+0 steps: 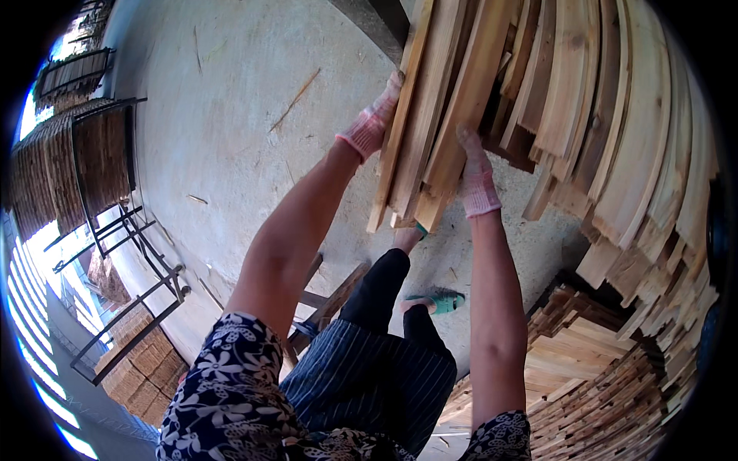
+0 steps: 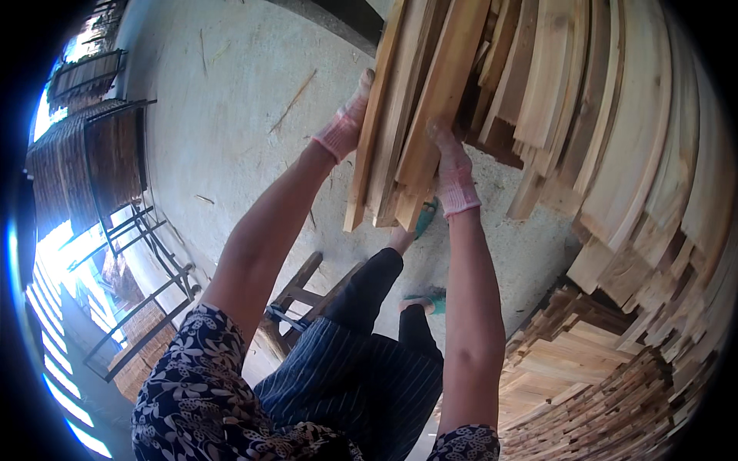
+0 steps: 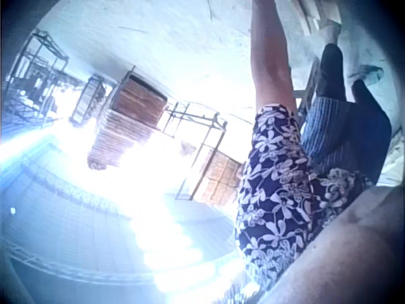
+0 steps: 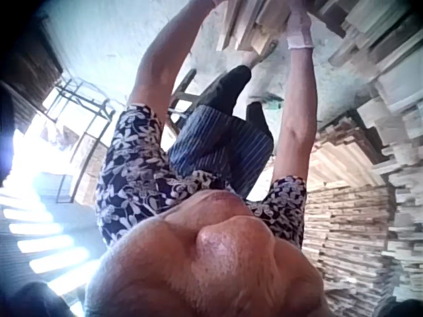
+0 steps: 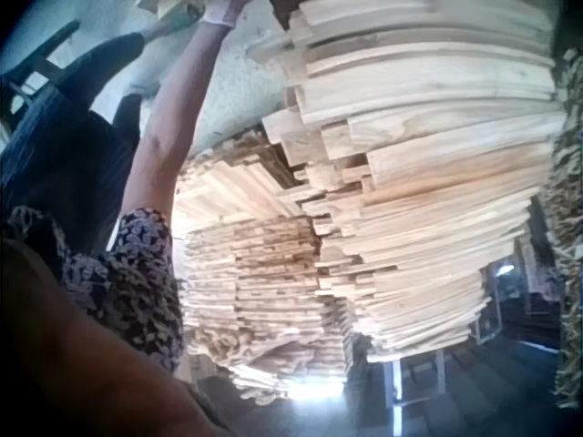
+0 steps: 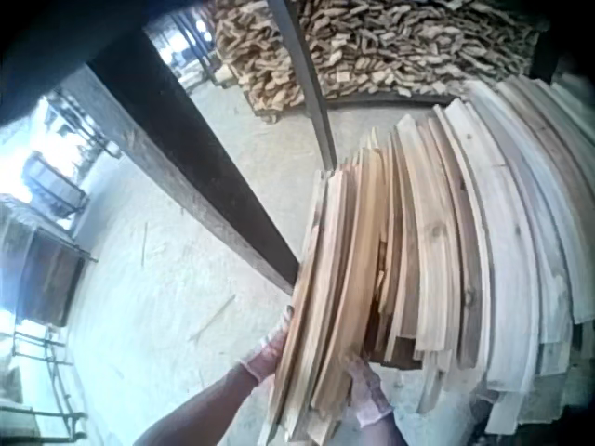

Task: The person picks up wooden planks from a pile on the floor and stacks them onto a growing pile. They wear pink gloves and handle the wood by hand, repeatedly lifting and placing the planks.

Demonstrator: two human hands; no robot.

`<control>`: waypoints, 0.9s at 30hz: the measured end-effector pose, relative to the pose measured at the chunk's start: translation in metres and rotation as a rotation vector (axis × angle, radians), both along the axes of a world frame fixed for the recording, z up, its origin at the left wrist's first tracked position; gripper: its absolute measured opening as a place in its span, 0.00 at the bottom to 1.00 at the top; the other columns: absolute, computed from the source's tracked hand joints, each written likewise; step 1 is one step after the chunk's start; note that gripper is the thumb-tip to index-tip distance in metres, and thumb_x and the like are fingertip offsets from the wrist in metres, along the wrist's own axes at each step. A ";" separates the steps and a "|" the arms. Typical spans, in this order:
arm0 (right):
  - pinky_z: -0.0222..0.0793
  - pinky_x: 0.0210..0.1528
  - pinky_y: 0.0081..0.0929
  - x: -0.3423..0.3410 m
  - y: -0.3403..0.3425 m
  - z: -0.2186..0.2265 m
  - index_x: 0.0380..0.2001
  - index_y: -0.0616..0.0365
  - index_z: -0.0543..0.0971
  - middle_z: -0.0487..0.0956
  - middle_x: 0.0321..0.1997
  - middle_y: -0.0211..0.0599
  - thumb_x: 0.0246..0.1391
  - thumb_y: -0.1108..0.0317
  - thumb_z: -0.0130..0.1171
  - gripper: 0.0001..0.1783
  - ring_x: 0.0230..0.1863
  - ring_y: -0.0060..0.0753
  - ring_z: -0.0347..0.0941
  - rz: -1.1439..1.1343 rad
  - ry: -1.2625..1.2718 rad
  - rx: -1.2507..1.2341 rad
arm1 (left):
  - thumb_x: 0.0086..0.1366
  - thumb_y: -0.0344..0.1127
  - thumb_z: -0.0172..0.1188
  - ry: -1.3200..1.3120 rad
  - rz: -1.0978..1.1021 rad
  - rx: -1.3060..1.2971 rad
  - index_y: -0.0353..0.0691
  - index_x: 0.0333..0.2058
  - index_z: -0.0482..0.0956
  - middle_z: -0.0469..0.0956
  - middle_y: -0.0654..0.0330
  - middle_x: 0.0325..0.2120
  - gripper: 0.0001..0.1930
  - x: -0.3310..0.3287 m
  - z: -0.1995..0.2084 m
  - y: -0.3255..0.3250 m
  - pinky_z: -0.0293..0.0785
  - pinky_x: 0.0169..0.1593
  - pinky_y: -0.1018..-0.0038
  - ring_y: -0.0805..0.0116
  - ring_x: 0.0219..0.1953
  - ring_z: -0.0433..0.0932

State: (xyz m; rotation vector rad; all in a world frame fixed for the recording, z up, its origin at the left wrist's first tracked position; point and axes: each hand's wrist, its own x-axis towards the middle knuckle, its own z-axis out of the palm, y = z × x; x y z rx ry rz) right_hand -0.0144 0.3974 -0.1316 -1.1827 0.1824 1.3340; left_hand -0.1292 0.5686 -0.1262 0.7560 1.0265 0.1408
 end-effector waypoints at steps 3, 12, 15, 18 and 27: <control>0.59 0.67 0.30 0.001 -0.004 0.036 0.67 0.59 0.65 0.70 0.65 0.36 0.59 0.47 0.61 0.40 0.65 0.28 0.65 0.045 -0.013 -0.020 | 0.61 0.75 0.48 -0.032 0.016 0.051 0.37 0.64 0.64 0.72 0.53 0.57 0.48 -0.008 0.031 -0.026 0.75 0.58 0.66 0.64 0.54 0.75; 0.57 0.70 0.33 -0.055 -0.159 0.156 0.70 0.60 0.58 0.65 0.69 0.39 0.65 0.43 0.51 0.41 0.66 0.36 0.63 0.226 0.259 -0.135 | 0.56 0.68 0.62 -0.191 -0.103 -0.161 0.50 0.68 0.60 0.63 0.56 0.66 0.47 -0.148 0.095 -0.180 0.60 0.69 0.59 0.62 0.67 0.62; 0.60 0.68 0.31 -0.045 -0.171 0.129 0.69 0.58 0.59 0.66 0.68 0.37 0.65 0.43 0.51 0.39 0.65 0.33 0.65 0.231 0.308 -0.098 | 0.50 0.74 0.63 -0.116 0.090 -0.511 0.46 0.67 0.61 0.64 0.55 0.65 0.53 -0.119 0.123 -0.176 0.64 0.66 0.57 0.60 0.66 0.63; 0.68 0.62 0.29 -0.035 -0.125 0.125 0.67 0.57 0.63 0.73 0.61 0.37 0.58 0.38 0.56 0.44 0.60 0.31 0.71 0.094 0.212 0.091 | 0.42 0.81 0.62 0.179 0.075 -0.235 0.38 0.68 0.54 0.60 0.50 0.66 0.65 -0.101 0.102 -0.194 0.67 0.63 0.51 0.56 0.66 0.64; 0.45 0.75 0.30 -0.056 -0.265 0.158 0.71 0.63 0.52 0.56 0.75 0.43 0.65 0.40 0.49 0.46 0.75 0.35 0.50 0.354 0.153 -0.017 | 0.60 0.45 0.66 0.049 -0.144 -0.208 0.42 0.71 0.46 0.61 0.45 0.64 0.48 -0.189 0.121 -0.338 0.62 0.66 0.53 0.45 0.63 0.64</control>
